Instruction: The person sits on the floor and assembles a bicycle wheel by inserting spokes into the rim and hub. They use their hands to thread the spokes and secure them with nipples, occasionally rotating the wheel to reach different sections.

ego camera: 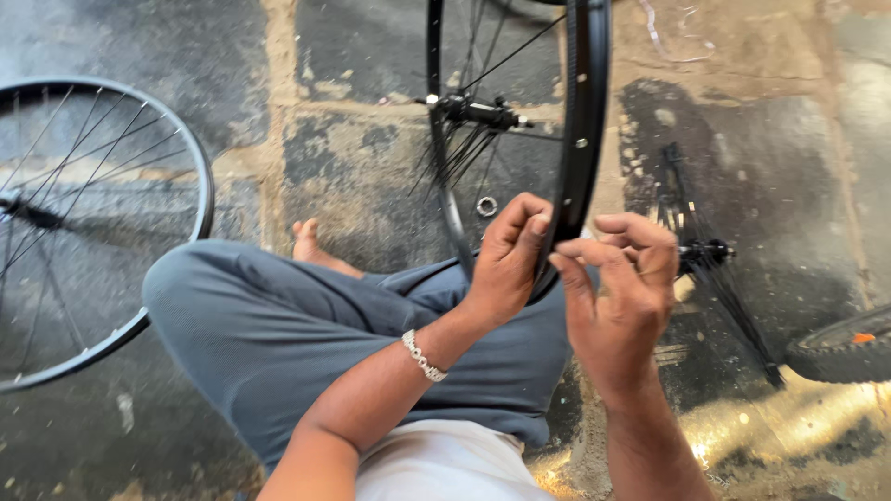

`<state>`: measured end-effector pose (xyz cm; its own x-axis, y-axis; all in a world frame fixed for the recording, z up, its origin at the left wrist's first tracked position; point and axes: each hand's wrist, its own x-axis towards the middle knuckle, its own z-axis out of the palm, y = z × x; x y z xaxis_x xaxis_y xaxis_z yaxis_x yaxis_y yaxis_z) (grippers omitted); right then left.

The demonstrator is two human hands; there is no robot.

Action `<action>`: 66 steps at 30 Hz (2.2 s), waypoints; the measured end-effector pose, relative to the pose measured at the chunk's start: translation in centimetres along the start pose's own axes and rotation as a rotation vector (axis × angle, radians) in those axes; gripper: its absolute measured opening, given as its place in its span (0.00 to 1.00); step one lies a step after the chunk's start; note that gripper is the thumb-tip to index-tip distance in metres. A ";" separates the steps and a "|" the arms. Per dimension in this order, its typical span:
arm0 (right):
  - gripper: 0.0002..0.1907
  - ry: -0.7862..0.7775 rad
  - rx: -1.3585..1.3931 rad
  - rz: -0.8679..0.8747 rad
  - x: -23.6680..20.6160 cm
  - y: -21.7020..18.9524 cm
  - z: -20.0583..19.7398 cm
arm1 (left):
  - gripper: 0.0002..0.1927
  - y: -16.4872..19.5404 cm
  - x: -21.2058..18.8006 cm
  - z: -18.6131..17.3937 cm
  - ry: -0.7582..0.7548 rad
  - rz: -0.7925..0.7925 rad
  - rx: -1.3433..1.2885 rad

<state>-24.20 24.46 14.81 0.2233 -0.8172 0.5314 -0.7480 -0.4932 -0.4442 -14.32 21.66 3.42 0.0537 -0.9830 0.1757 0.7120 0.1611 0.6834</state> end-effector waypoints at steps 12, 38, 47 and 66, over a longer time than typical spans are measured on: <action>0.12 0.003 -0.498 -0.489 1.9 1.2 -1.0 | 0.09 1.1 0.4 -1.4 -0.154 -0.173 -0.345; 0.14 -0.088 -0.393 -0.578 2.5 1.8 -1.4 | 0.11 1.0 0.4 -1.5 -0.174 -0.090 -0.255; 0.13 -0.119 -0.396 -0.584 3.0 1.0 -1.7 | 0.10 1.2 0.4 -1.6 -0.147 -0.092 -0.251; 0.13 -0.136 -0.346 -0.598 3.2 1.4 -1.7 | 0.10 1.1 0.5 -1.8 -0.162 -0.082 -0.237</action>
<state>-25.59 21.68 17.08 0.7176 -0.4763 0.5080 -0.6232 -0.7649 0.1631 -12.22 21.21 2.99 -0.1095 -0.9618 0.2510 0.8541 0.0381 0.5187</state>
